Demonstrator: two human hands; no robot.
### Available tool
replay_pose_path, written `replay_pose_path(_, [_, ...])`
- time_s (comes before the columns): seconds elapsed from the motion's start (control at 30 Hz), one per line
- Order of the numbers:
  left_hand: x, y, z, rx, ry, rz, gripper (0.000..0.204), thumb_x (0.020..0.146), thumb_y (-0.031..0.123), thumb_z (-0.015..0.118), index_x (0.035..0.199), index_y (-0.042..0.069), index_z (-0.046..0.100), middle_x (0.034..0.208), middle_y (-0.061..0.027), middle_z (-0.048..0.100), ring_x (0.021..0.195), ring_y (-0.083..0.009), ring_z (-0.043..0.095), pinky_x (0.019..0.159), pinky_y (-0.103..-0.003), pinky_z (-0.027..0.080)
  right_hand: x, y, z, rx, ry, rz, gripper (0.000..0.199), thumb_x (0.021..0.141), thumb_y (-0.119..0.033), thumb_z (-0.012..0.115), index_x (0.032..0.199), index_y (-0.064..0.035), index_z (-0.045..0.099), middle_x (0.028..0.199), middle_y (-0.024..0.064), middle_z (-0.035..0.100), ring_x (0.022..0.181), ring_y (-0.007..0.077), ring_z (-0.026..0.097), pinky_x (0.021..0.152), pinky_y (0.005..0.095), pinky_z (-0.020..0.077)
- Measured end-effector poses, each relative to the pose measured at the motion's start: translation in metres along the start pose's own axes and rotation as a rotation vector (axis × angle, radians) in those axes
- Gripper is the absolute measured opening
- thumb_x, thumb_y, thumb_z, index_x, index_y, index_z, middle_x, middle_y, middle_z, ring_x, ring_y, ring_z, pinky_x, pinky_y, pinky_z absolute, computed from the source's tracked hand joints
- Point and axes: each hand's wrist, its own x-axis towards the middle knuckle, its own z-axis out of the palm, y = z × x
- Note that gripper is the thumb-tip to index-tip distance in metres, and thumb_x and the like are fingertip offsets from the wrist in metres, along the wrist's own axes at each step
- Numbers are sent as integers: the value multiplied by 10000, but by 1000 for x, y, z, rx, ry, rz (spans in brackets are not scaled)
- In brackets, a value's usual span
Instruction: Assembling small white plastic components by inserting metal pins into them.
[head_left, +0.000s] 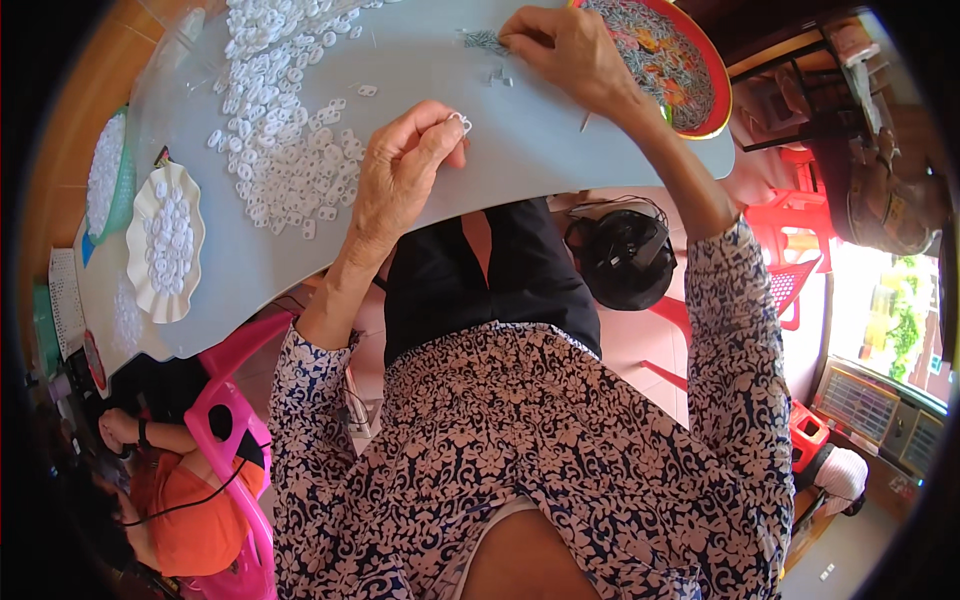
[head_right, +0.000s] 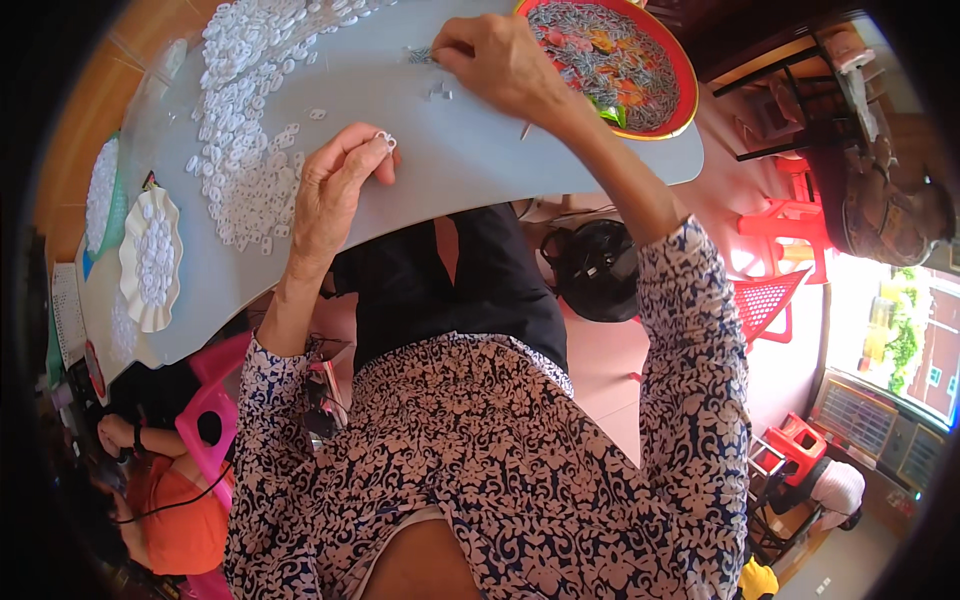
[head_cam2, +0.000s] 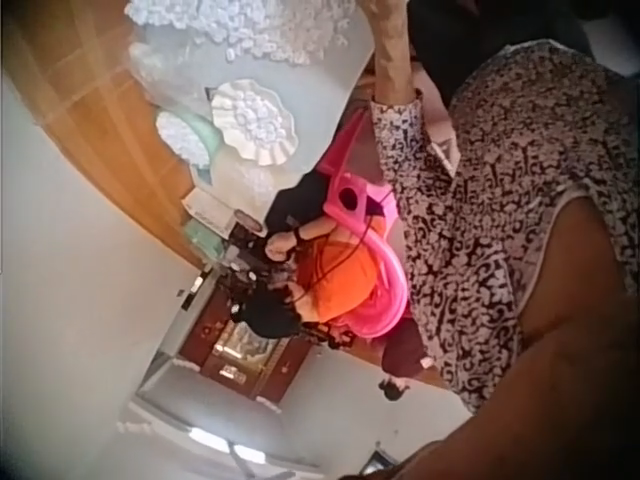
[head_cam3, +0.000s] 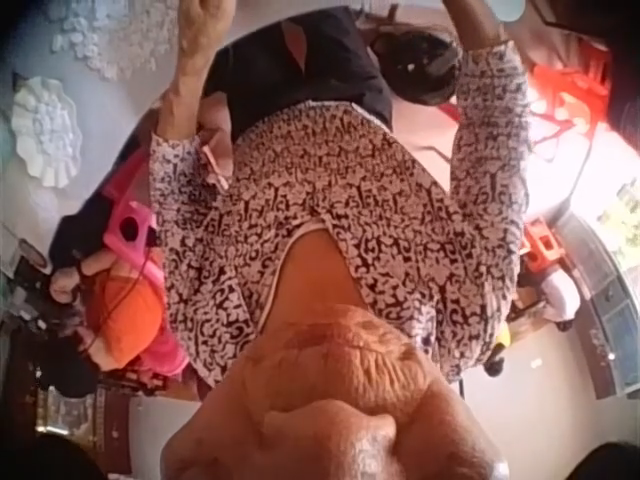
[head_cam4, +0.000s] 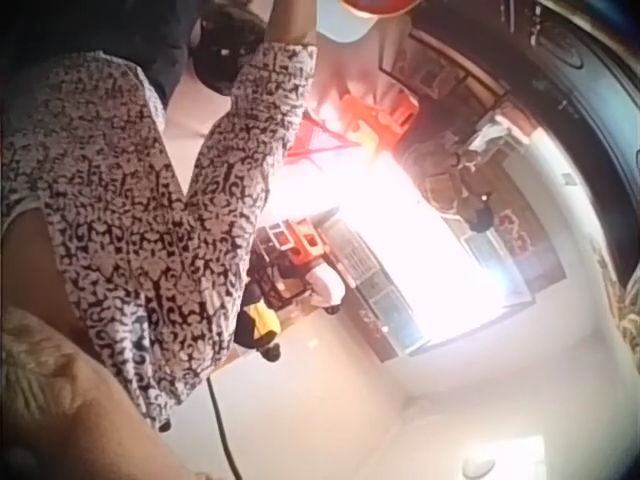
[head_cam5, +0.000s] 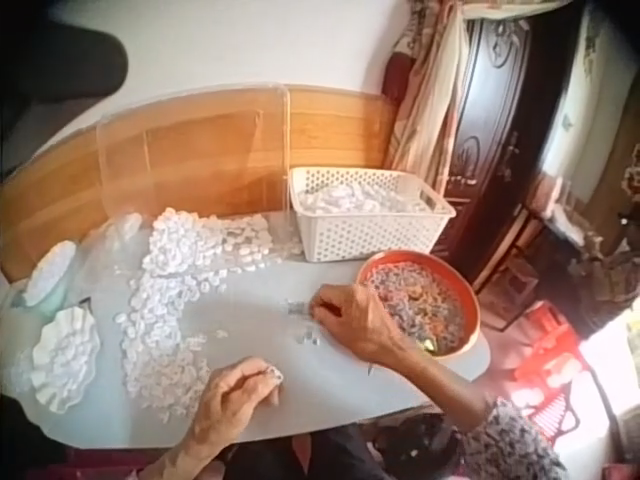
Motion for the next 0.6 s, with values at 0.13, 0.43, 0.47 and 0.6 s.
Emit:
replay_pose_path(0.13, [-2, 1, 2, 44, 6, -21, 216, 886, 208, 544, 801, 13, 582, 629, 6, 543, 609, -57, 458, 587, -220, 386, 21, 9, -6, -168, -268, -167, 137, 803, -97, 589, 865, 7, 654, 823, 164, 652, 716, 306, 636, 651, 374, 504])
replay_pose_path(0.43, [-4, 5, 3, 61, 1, -39, 206, 887, 203, 547, 807, 15, 576, 616, 12, 528, 565, -46, 422, 530, -215, 362, 33, -13, -9, -365, -208, -577, 136, 803, -84, 572, 821, 13, 665, 778, 182, 655, 728, 345, 632, 673, 397, 504])
replay_pose_path(0.47, [-4, 5, 4, 58, -1, -39, 206, 887, 203, 547, 807, 15, 576, 616, 12, 528, 565, -46, 422, 530, -215, 362, 35, -9, -8, -367, -211, -575, 136, 803, -84, 572, 821, 13, 665, 778, 182, 655, 728, 345, 632, 673, 397, 504])
replay_pose_path(0.6, [-5, 6, 5, 52, -4, -49, 216, 892, 212, 555, 822, 9, 579, 613, 6, 522, 561, -46, 428, 523, -216, 364, 36, -3, -7, -114, -334, -373, 128, 796, -77, 575, 794, 20, 659, 751, 188, 650, 701, 344, 631, 663, 400, 503])
